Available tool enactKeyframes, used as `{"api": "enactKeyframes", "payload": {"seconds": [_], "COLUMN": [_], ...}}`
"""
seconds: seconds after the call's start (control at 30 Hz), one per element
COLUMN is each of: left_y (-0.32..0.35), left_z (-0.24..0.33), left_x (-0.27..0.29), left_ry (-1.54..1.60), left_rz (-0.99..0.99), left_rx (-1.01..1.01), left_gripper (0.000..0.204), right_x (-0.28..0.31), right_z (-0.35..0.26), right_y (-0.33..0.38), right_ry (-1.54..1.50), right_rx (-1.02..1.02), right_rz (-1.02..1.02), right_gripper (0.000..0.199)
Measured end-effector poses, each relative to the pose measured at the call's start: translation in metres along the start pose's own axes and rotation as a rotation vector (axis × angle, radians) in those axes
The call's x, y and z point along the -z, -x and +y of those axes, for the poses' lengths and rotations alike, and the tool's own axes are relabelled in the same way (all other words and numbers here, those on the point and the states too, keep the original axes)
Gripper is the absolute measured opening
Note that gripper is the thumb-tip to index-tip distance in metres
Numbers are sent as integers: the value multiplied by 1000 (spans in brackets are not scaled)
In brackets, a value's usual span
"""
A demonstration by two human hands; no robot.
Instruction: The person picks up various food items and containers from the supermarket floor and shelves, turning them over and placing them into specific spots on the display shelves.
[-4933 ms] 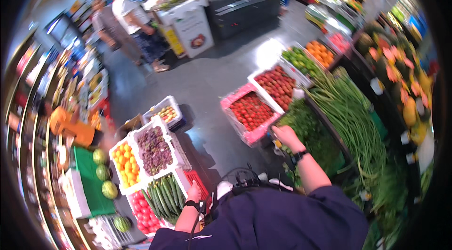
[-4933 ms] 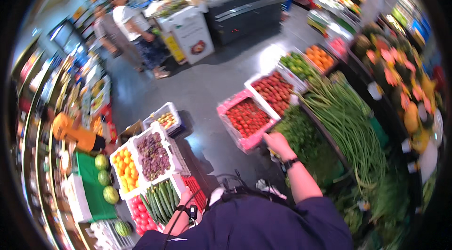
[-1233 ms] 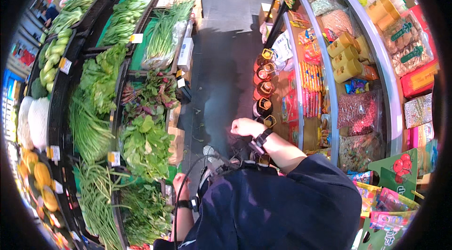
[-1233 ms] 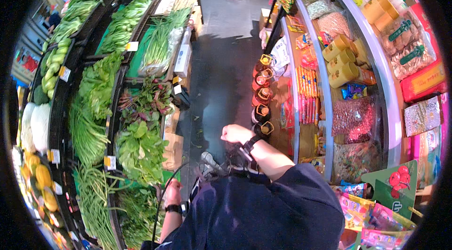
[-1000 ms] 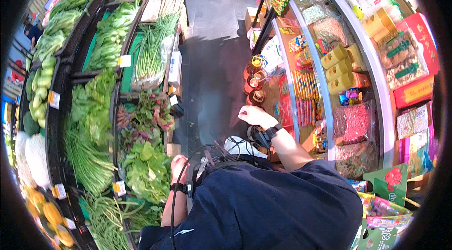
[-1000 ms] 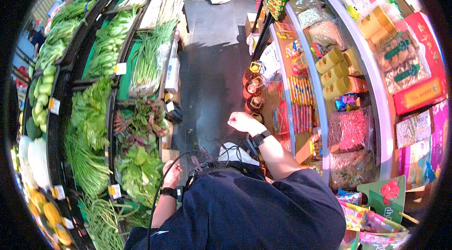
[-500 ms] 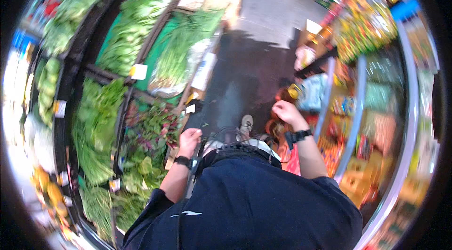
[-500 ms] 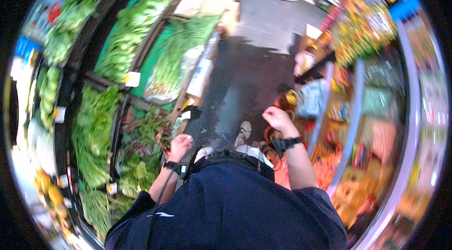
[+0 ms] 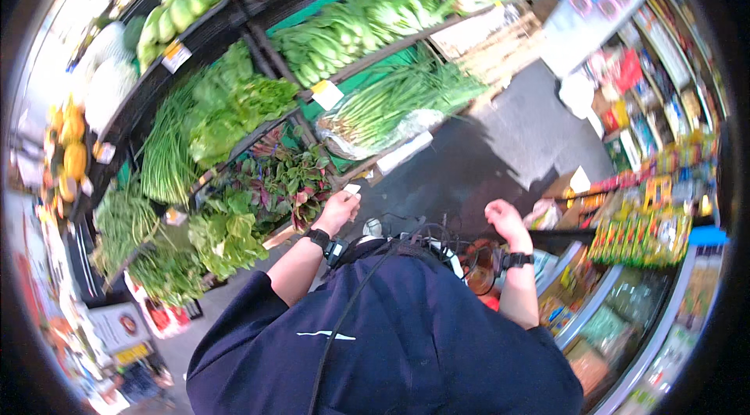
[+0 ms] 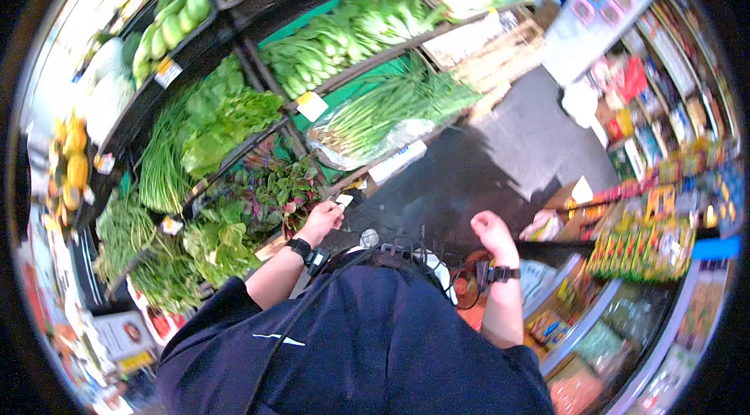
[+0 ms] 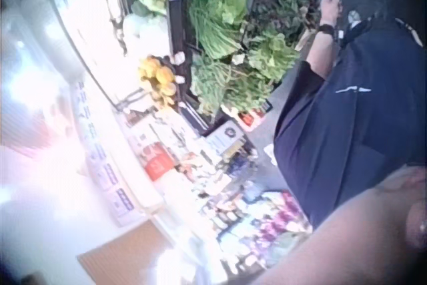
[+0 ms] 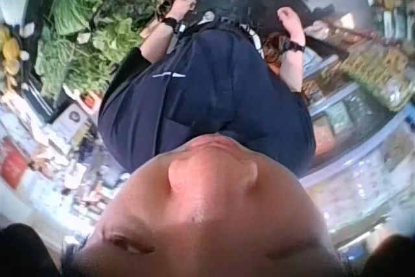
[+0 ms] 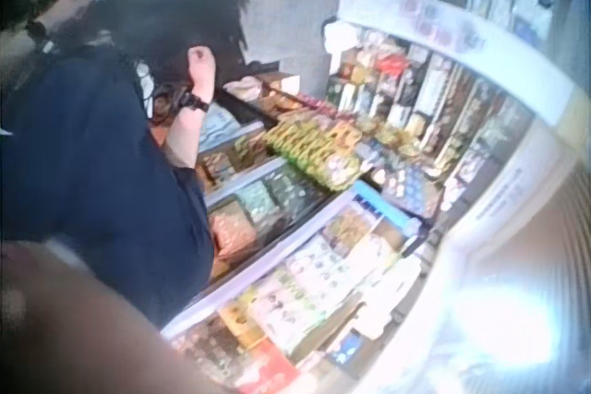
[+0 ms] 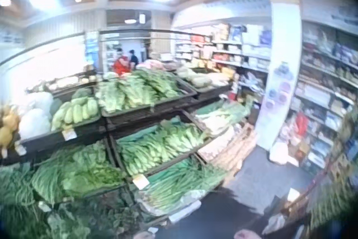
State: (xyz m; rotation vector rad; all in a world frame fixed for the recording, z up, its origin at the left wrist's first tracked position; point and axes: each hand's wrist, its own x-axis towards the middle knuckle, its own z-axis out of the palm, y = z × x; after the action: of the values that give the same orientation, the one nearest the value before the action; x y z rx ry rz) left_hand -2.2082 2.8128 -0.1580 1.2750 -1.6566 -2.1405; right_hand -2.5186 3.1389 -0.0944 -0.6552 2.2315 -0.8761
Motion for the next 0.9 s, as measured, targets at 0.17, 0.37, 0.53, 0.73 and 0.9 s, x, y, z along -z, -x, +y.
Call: {"api": "enactKeyframes", "payload": {"seconds": [0.17, 0.37, 0.53, 0.73, 0.9], "left_y": [39, 183, 285, 363, 424], "left_z": [56, 154, 145, 107, 63], "left_x": [25, 36, 25, 26, 50], "left_ry": [719, 1354, 1281, 1294, 1257], "left_rz": [-68, -301, -115, 62, 250], "left_rx": [-201, -666, -916, -1066, -1183], "left_gripper": [34, 85, 95, 94, 90], "right_x": [-10, -45, -109, -182, -234], "right_z": [-32, -142, -228, -323, -382], "right_y": [-46, -77, -61, 48, 145], "right_ry": [-29, -135, -487, -997, -1030], "right_rx": [-17, 180, 240, 5, -175], "right_rz": [-138, -543, -1027, -1687, -1943], "right_gripper": [19, 37, 61, 78, 86]}}
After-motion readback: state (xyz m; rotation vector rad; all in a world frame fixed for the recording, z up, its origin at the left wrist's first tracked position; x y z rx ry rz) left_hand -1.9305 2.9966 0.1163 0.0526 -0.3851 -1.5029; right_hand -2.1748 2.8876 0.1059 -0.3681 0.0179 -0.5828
